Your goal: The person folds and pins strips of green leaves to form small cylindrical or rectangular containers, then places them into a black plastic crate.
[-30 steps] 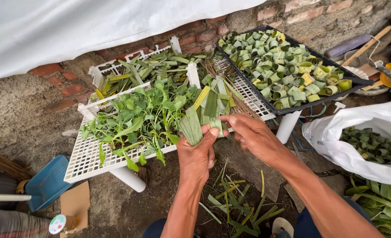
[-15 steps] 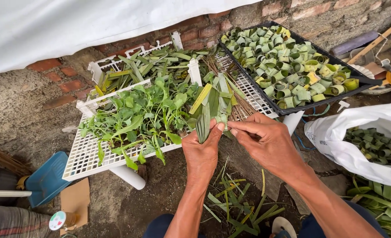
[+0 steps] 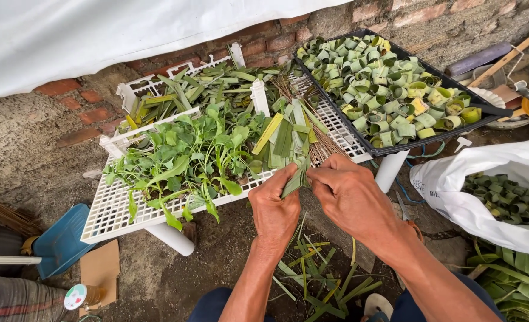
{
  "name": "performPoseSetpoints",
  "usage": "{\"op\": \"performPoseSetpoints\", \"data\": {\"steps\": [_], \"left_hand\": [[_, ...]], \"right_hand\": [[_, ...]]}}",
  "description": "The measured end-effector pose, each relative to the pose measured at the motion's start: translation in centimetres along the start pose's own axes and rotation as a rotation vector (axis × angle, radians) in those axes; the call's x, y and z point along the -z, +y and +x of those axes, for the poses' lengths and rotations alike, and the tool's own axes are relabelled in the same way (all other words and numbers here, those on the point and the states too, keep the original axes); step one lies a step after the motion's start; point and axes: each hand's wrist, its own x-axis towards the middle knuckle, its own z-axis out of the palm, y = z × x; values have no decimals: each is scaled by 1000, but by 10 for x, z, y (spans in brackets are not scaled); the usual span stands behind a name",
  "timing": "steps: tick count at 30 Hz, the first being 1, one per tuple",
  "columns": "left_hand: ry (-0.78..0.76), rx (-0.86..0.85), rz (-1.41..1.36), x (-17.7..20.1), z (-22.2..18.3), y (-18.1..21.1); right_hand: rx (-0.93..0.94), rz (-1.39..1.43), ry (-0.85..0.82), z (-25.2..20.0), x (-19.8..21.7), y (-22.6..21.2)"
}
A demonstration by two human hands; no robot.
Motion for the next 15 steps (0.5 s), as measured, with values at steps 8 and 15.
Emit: {"op": "performPoseSetpoints", "data": {"steps": [8, 15], "left_hand": [[-38, -13, 54, 10, 3, -6], [-47, 60, 25, 20, -2, 7]], "right_hand": [[47, -121, 59, -4, -21, 5], [146, -8, 107, -6, -20, -8]]}}
